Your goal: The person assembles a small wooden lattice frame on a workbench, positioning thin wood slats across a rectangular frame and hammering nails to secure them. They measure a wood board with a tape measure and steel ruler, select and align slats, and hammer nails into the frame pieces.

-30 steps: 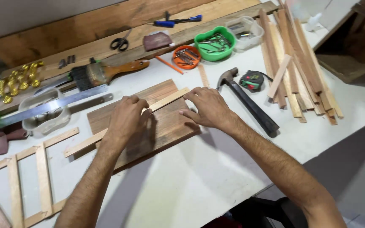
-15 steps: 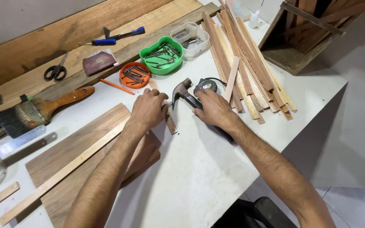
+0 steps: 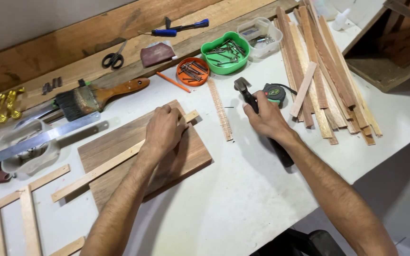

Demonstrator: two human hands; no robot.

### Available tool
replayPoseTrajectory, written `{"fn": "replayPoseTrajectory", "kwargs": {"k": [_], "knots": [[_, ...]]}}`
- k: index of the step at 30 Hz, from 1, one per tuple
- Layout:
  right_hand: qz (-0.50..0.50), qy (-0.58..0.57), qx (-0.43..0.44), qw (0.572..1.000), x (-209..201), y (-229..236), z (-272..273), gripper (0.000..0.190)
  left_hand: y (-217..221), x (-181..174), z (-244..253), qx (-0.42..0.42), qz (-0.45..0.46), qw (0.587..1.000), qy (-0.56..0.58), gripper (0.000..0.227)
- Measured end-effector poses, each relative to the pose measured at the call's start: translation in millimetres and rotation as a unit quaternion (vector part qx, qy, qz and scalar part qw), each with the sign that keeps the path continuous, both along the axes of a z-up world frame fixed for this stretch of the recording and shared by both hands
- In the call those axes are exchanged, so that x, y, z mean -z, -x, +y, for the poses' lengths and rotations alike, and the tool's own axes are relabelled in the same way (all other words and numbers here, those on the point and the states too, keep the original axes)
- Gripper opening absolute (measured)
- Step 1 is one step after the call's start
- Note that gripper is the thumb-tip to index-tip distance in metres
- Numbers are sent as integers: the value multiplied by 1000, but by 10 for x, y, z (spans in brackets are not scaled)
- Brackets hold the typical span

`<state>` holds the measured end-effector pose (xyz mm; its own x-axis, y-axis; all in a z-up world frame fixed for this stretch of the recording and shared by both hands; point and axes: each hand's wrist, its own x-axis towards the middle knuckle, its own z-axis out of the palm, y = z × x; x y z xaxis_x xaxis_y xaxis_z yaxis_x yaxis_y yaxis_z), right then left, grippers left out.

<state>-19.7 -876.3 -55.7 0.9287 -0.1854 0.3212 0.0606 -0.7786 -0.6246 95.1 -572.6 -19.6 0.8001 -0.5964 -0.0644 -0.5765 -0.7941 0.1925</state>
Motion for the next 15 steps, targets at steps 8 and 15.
{"fn": "replayPoseTrajectory", "kwargs": {"k": [8, 15], "knots": [[135, -472, -102, 865, -975, 95, 706, 29, 55, -505, 297, 57, -76, 981, 170, 26], [-25, -591, -158, 791, -1197, -72, 914, 46, 123, -1245, 834, 66, -212, 954, 200, 25]]}}
